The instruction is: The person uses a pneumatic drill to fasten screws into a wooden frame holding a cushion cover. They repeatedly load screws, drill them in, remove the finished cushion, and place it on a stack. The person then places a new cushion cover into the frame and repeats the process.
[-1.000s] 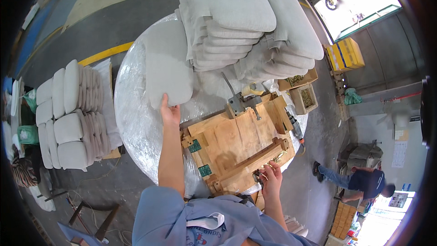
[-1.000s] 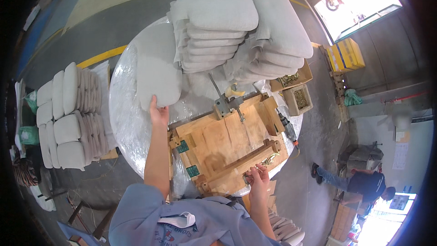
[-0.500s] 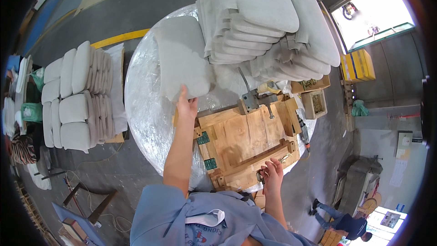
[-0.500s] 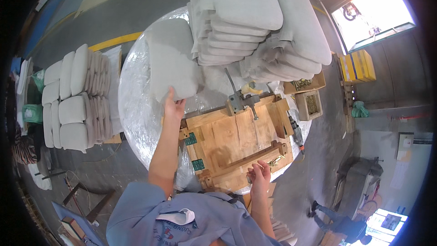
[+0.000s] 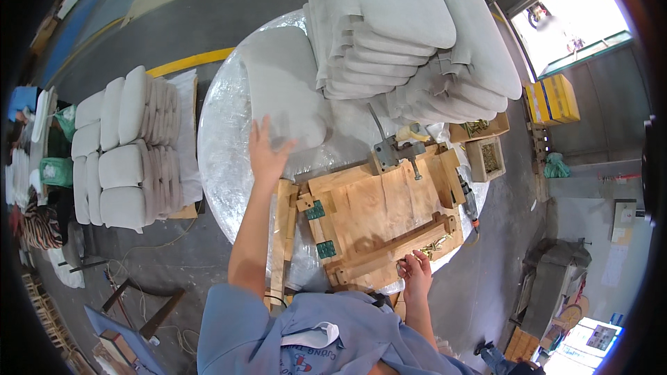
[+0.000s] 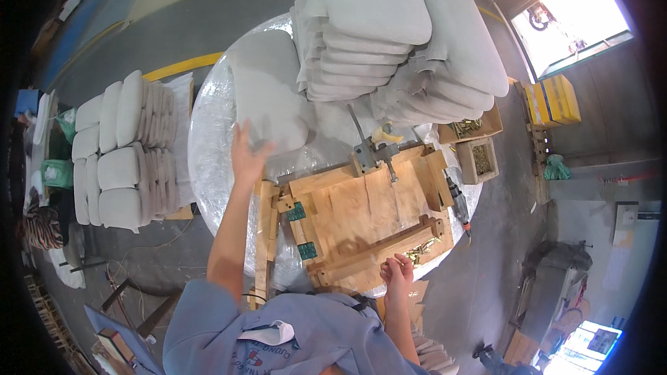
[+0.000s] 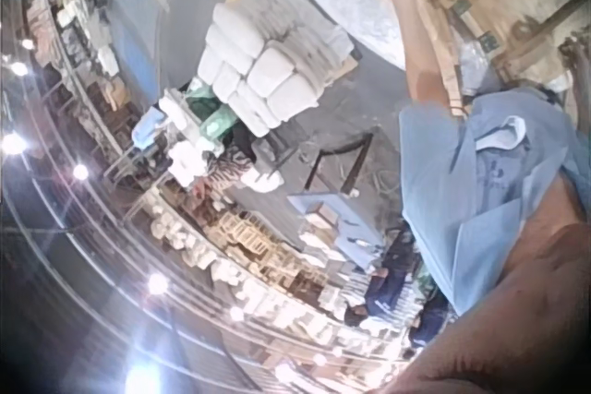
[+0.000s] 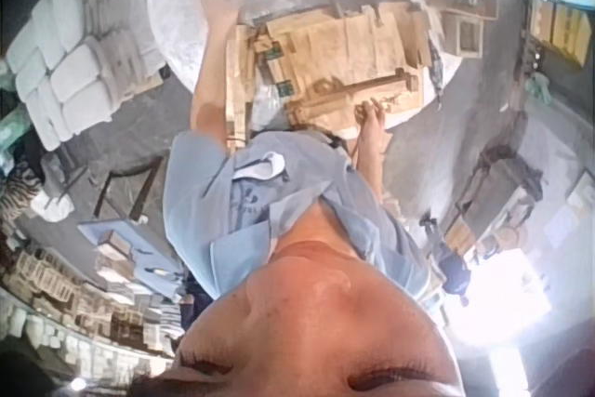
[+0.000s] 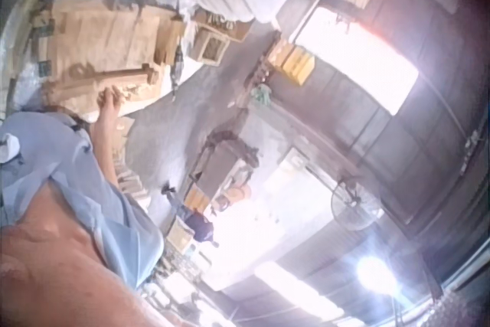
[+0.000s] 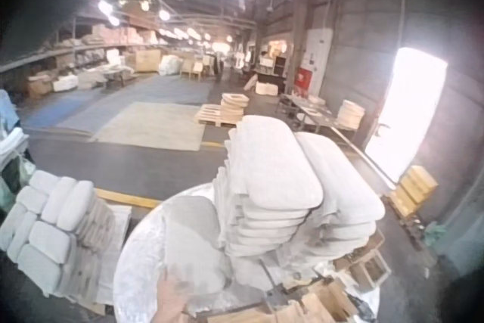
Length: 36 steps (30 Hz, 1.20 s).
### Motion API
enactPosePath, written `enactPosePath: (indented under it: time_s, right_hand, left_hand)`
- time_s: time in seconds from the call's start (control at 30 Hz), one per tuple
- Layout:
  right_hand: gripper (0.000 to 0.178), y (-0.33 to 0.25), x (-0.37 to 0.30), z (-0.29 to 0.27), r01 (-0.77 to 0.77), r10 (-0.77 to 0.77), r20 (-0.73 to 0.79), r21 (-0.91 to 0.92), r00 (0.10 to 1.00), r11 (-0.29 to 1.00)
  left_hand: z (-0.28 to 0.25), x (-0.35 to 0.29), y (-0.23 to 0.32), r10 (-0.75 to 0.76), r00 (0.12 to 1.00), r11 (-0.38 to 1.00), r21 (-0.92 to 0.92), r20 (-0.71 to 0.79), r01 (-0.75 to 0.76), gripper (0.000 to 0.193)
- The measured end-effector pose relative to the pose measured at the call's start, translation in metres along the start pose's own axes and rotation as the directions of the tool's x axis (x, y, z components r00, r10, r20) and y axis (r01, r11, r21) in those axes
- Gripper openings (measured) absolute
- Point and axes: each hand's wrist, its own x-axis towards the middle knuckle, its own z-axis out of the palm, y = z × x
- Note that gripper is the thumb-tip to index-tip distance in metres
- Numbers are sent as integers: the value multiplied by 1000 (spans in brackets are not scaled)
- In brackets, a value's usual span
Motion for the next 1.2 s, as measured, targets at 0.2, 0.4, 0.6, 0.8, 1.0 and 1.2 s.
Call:
enactPosePath:
  time_s: [0.2,0.4,0.6,0.8,1.0,1.2]
  right_hand:
    - [29,5,5,0,6,-6,-3,-32,1000,999]
    - [29,13,3,-11,11,-9,67,-22,998,1000]
    - [27,23,-11,-32,39,-44,141,39,989,998]
    - [28,59,-15,-90,-8,5,189,13,982,1000]
    - [28,92,-11,-144,-51,23,181,151,983,987]
    - [26,182,11,-231,-42,40,14,177,999,983]
  left_hand:
    - [20,1,5,-115,966,934,357,232,25,95]
    - [8,-35,-9,65,992,951,295,106,-93,68]
    - [-40,-166,-1,9,1000,977,214,19,-13,58]
    - [-38,-269,19,101,994,976,190,49,-109,47]
    - [5,-352,84,361,885,889,179,294,-422,51]
    - [45,-404,96,336,733,681,385,591,-622,67]
